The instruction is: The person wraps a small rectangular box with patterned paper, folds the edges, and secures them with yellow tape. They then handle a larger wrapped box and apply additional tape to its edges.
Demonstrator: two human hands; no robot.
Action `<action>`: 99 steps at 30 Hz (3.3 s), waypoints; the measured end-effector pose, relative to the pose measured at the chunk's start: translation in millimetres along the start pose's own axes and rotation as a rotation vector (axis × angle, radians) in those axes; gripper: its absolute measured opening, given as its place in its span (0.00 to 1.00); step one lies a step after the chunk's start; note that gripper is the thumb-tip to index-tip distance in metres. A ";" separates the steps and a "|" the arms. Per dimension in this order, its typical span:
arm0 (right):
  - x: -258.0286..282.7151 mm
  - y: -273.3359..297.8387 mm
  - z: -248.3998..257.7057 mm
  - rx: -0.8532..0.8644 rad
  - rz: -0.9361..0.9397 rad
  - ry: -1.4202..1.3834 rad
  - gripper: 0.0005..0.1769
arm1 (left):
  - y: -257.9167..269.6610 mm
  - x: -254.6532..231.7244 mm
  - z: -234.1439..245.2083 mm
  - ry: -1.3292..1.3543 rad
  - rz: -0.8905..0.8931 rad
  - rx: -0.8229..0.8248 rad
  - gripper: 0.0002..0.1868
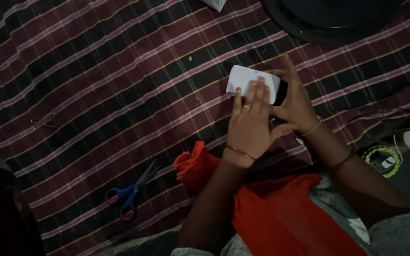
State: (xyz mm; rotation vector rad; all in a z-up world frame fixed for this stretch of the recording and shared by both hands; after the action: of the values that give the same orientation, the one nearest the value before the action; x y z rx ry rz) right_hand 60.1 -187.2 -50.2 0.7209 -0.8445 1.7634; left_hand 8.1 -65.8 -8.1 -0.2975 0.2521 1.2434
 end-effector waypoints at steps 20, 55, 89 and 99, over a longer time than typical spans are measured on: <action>10.9 3.3 3.8 -0.007 0.100 -0.042 0.71 | -34.6 43.6 32.7 0.084 -0.056 -0.058 0.43; 35.7 -16.1 8.6 0.054 0.042 0.150 0.46 | -191.1 238.5 -66.1 1.714 0.633 -0.255 0.50; 37.6 -21.1 9.6 0.053 0.108 0.168 0.46 | -208.6 225.8 -83.4 1.853 0.875 -0.464 0.59; 12.7 -13.5 23.3 -0.168 -0.018 -0.327 0.36 | -167.1 207.5 -67.3 1.823 0.846 -0.503 0.54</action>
State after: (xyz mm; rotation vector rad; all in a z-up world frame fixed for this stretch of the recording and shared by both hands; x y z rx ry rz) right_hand 70.8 -196.1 -23.9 0.9145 -1.1870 1.5579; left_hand 228.3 45.7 -128.8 -1.8902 1.7586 1.4742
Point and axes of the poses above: each hand's wrist, its own y-axis away from the middle knuckle, its own z-axis out of the back of the hand, x = y × z, the point moved 8 cm from there along -y, towards the middle knuckle, and after that the axes turned 6 degrees about z, right-handed, at the moved point
